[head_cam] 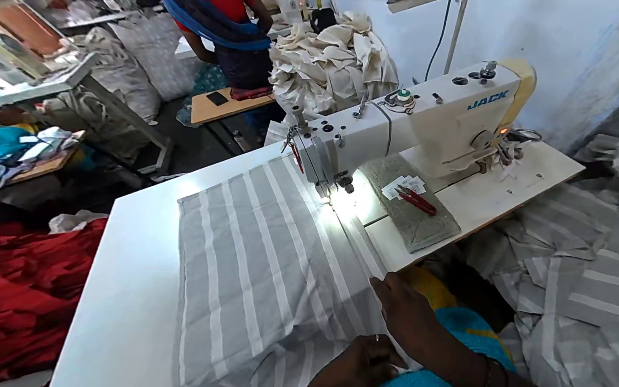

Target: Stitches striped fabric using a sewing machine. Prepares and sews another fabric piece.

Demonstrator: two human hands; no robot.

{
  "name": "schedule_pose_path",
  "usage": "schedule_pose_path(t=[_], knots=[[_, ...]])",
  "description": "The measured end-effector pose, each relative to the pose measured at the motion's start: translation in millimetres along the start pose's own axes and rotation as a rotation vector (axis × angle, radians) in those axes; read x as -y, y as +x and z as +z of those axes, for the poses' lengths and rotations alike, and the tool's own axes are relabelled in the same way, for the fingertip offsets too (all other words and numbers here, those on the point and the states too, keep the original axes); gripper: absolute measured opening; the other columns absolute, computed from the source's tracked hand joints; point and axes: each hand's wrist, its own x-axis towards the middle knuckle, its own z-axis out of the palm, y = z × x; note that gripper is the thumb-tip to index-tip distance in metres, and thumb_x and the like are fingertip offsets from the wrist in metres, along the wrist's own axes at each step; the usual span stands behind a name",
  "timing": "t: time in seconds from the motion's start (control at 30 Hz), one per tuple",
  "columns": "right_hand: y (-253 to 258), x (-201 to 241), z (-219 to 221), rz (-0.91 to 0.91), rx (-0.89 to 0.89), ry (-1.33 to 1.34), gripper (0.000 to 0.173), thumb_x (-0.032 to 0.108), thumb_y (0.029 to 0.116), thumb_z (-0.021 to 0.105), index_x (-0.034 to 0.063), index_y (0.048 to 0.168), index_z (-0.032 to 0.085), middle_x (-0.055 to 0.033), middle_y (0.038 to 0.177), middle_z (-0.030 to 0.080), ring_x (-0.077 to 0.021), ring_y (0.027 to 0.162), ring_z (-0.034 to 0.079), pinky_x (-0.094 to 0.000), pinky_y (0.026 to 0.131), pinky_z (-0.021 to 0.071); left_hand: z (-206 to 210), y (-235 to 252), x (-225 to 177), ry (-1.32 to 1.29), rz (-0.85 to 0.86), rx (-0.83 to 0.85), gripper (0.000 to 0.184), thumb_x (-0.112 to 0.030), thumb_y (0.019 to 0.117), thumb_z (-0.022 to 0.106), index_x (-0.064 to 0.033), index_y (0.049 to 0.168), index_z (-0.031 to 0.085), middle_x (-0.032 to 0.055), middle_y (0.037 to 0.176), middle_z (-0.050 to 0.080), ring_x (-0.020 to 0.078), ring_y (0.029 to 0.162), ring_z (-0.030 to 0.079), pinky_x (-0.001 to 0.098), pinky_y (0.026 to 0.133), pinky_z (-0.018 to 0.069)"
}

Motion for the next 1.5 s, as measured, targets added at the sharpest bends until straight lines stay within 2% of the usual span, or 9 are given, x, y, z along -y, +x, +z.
schedule_pose_path(t=[0.17, 0.43, 0.9, 0.97, 1.1, 1.2, 1.3, 1.37, 1.5], knots=[[9.4, 3.2, -11.6, 0.005, 0.047, 0.004, 0.049, 0.004, 0.1007, 0.05, 0.0078, 0.15, 0.052, -0.0232, 0.13, 0.059, -0.0373, 0.111, 0.066, -0.0473, 0.091, 0.0563, 7.6, 11.5, -0.9, 0.151, 0.023, -0.306, 0.014, -0.007, 0.0936, 0.065, 0.0002, 0.09, 0.077, 0.0076, 0.092, 0.072, 0.008, 0.085, 0.066, 0.0263, 0.082, 0.0541], [41.8, 11.5, -21.3, -0.012, 0.036, -0.059, 0.041, 0.01, 0.1032, 0.048, 0.0101, 0.143, 0.06, -0.0193, 0.127, 0.061, -0.035, 0.112, 0.065, -0.0479, 0.091, 0.0547, 2.6, 26.1, -37.1, 0.564, -0.127, -0.573, 0.017, -0.011, 0.0917, 0.064, -0.0027, 0.094, 0.079, 0.0163, 0.099, 0.075, 0.0325, 0.093, 0.073, 0.0552, 0.083, 0.0578], [122.0, 20.6, -39.1, -0.065, -0.096, -0.009, 0.03, 0.011, 0.0979, 0.061, 0.0113, 0.126, 0.073, -0.0178, 0.12, 0.065, -0.0357, 0.1, 0.068, -0.0542, 0.079, 0.0561, -87.2, 58.1, -70.7, 0.552, -0.412, -0.531, 0.025, -0.017, 0.1007, 0.058, -0.0025, 0.109, 0.076, 0.016, 0.109, 0.072, 0.0303, 0.108, 0.067, 0.0501, 0.1, 0.0489], [136.5, 21.8, -48.9, -0.002, 0.02, -0.007, 0.039, 0.013, 0.0993, 0.057, 0.0154, 0.136, 0.067, -0.0162, 0.131, 0.063, -0.0353, 0.116, 0.063, -0.0553, 0.092, 0.0523, -94.5, 59.4, -63.0, 0.515, -0.343, -0.53, 0.024, -0.015, 0.1014, 0.057, -0.004, 0.109, 0.077, 0.0131, 0.109, 0.073, 0.0262, 0.107, 0.067, 0.0466, 0.1, 0.05], [109.1, -6.7, -55.6, -0.016, 0.003, -0.003, 0.05, 0.018, 0.0936, 0.068, 0.0127, 0.142, 0.058, -0.0204, 0.12, 0.069, -0.0408, 0.109, 0.067, -0.0617, 0.088, 0.0531, -78.1, 16.4, -45.1, 0.436, -0.029, -0.697, 0.027, -0.02, 0.103, 0.056, -0.0078, 0.114, 0.077, 0.0054, 0.12, 0.074, 0.0141, 0.114, 0.068, 0.0373, 0.102, 0.0544], [44.0, -52.7, -57.2, 0.067, 0.12, 0.158, 0.051, 0.023, 0.0941, 0.07, 0.0068, 0.14, 0.056, -0.0231, 0.116, 0.068, -0.0399, 0.108, 0.066, -0.0586, 0.094, 0.0509, -68.8, -55.6, -21.1, 0.77, -0.127, -1.162, 0.041, -0.037, 0.0992, 0.059, -0.0057, 0.121, 0.075, 0.0174, 0.139, 0.064, 0.0425, 0.136, 0.053, 0.0647, 0.113, 0.0363], [-25.2, -90.4, -34.9, 0.151, 0.138, 0.419, 0.039, 0.023, 0.0919, 0.07, 0.0015, 0.123, 0.063, -0.0179, 0.11, 0.067, -0.0286, 0.101, 0.066, -0.0486, 0.09, 0.0537, -94.0, -120.7, 13.5, 0.921, -0.3, -1.217, 0.063, -0.054, 0.0992, 0.051, -0.004, 0.132, 0.068, 0.0199, 0.147, 0.057, 0.0499, 0.142, 0.044, 0.0781, 0.114, 0.0171], [-59.3, -91.7, -14.0, 0.138, 0.057, 0.606, 0.03, 0.018, 0.0879, 0.071, 0.0018, 0.113, 0.065, -0.0111, 0.1, 0.068, -0.0194, 0.086, 0.068, -0.0398, 0.078, 0.0578, -101.3, -125.7, -1.2, 0.803, -0.272, -1.17, 0.057, -0.048, 0.0987, 0.055, -0.001, 0.128, 0.07, 0.0218, 0.144, 0.059, 0.0469, 0.14, 0.048, 0.0741, 0.113, 0.0263], [-92.8, -56.7, -6.2, -0.056, -0.328, 1.029, 0.014, 0.005, 0.0891, 0.073, 0.0068, 0.101, 0.066, 0.0024, 0.09, 0.07, -0.0069, 0.068, 0.07, -0.0279, 0.06, 0.0641, -56.8, -66.6, -102.0, 0.332, 0.117, -0.828, 0.044, -0.045, 0.1022, 0.058, -0.0092, 0.123, 0.071, 0.0046, 0.123, 0.072, 0.0142, 0.112, 0.068, 0.0358, 0.096, 0.0583]])
